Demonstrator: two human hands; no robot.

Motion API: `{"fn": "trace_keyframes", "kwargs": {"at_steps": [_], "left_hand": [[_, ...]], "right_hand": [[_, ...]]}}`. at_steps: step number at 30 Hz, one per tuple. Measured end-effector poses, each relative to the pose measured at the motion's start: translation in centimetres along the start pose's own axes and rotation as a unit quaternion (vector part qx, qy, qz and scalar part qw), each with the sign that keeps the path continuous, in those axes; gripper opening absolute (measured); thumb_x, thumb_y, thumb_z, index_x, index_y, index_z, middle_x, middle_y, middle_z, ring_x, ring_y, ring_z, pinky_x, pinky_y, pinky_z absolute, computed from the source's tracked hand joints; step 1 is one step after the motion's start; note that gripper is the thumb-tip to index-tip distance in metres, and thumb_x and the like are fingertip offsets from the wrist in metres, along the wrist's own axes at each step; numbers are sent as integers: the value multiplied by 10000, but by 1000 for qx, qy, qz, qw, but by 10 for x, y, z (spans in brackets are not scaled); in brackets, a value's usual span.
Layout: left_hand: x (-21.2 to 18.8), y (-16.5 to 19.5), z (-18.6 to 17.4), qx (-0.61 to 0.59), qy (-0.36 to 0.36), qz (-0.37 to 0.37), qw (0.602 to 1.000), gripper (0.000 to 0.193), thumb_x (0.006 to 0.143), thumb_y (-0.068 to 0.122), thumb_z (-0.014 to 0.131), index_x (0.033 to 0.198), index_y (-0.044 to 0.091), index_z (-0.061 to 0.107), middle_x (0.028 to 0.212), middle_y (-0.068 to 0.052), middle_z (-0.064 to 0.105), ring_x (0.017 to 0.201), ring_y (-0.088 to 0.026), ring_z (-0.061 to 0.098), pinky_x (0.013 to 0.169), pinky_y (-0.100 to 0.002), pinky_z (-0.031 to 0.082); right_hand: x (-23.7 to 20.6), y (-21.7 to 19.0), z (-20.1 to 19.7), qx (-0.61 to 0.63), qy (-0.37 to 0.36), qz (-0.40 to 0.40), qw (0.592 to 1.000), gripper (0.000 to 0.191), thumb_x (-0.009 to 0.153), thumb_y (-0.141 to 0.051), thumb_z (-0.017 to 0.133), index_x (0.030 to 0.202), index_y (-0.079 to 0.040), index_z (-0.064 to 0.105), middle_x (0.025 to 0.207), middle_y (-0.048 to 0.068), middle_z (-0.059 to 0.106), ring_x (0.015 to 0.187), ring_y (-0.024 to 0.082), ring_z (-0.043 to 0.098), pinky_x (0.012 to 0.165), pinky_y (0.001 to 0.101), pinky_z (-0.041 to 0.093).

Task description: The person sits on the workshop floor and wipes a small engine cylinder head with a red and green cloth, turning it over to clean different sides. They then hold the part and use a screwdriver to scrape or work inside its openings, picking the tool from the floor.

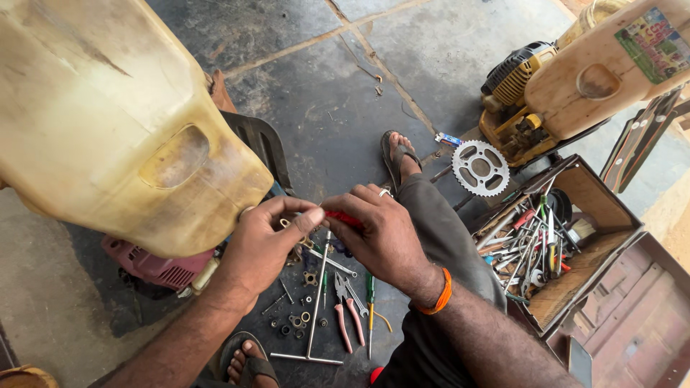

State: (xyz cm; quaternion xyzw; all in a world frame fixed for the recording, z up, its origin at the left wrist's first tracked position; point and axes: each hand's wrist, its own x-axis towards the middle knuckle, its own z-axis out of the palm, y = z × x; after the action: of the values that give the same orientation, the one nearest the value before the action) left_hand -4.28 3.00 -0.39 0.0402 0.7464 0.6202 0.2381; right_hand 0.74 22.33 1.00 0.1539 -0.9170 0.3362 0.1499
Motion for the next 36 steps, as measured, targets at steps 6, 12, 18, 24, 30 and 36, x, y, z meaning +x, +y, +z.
{"fn": "trace_keyframes", "kwargs": {"at_steps": [6, 12, 18, 24, 30, 36], "left_hand": [[0, 2, -2, 0, -4, -26, 1000, 264, 919, 264, 704, 986, 18, 774, 816, -17, 715, 746, -63, 603, 682, -253, 505], [-1, 2, -2, 5, 0, -20, 1000, 306, 959, 298, 651, 977, 17, 773, 805, -18, 703, 759, -67, 596, 703, -258, 509], [-3, 11, -1, 123, -5, -18, 992, 331, 929, 377, 708, 1010, 58, 744, 730, -49, 672, 685, -119, 600, 648, -313, 516], [-5, 13, -3, 147, -6, 88, 985, 303, 922, 332, 693, 965, 37, 742, 741, -24, 720, 713, -88, 658, 673, -298, 546], [-3, 7, -4, 114, 1, 37, 993, 311, 948, 331, 662, 974, 41, 772, 734, -40, 728, 690, -101, 636, 675, -304, 540], [-1, 3, -1, 55, -19, -33, 998, 396, 973, 416, 612, 943, 50, 760, 737, -10, 642, 707, -87, 570, 675, -287, 492]], "right_hand": [[2, -6, -2, 76, -23, 31, 996, 252, 928, -179, 758, 1159, -98, 699, 977, 69, 668, 840, 197, 714, 704, 329, 577], [2, -9, -1, 83, -37, 13, 996, 377, 920, -167, 754, 1274, -68, 670, 969, 76, 694, 859, 212, 716, 732, 346, 574], [0, -1, -1, 108, -50, 59, 991, 209, 959, -165, 732, 1144, -74, 696, 948, 54, 693, 833, 167, 729, 713, 316, 602], [0, -2, 0, 99, -43, 37, 993, 301, 933, -192, 756, 1201, -75, 685, 1030, 71, 727, 926, 197, 747, 778, 329, 609], [1, -6, 0, 124, -38, 23, 991, 388, 919, -204, 770, 1266, -71, 659, 1095, 83, 737, 991, 212, 755, 827, 335, 616], [1, -2, -1, 131, -45, 63, 988, 256, 939, -143, 752, 1178, -63, 705, 975, 64, 717, 836, 152, 733, 708, 295, 609]]}}
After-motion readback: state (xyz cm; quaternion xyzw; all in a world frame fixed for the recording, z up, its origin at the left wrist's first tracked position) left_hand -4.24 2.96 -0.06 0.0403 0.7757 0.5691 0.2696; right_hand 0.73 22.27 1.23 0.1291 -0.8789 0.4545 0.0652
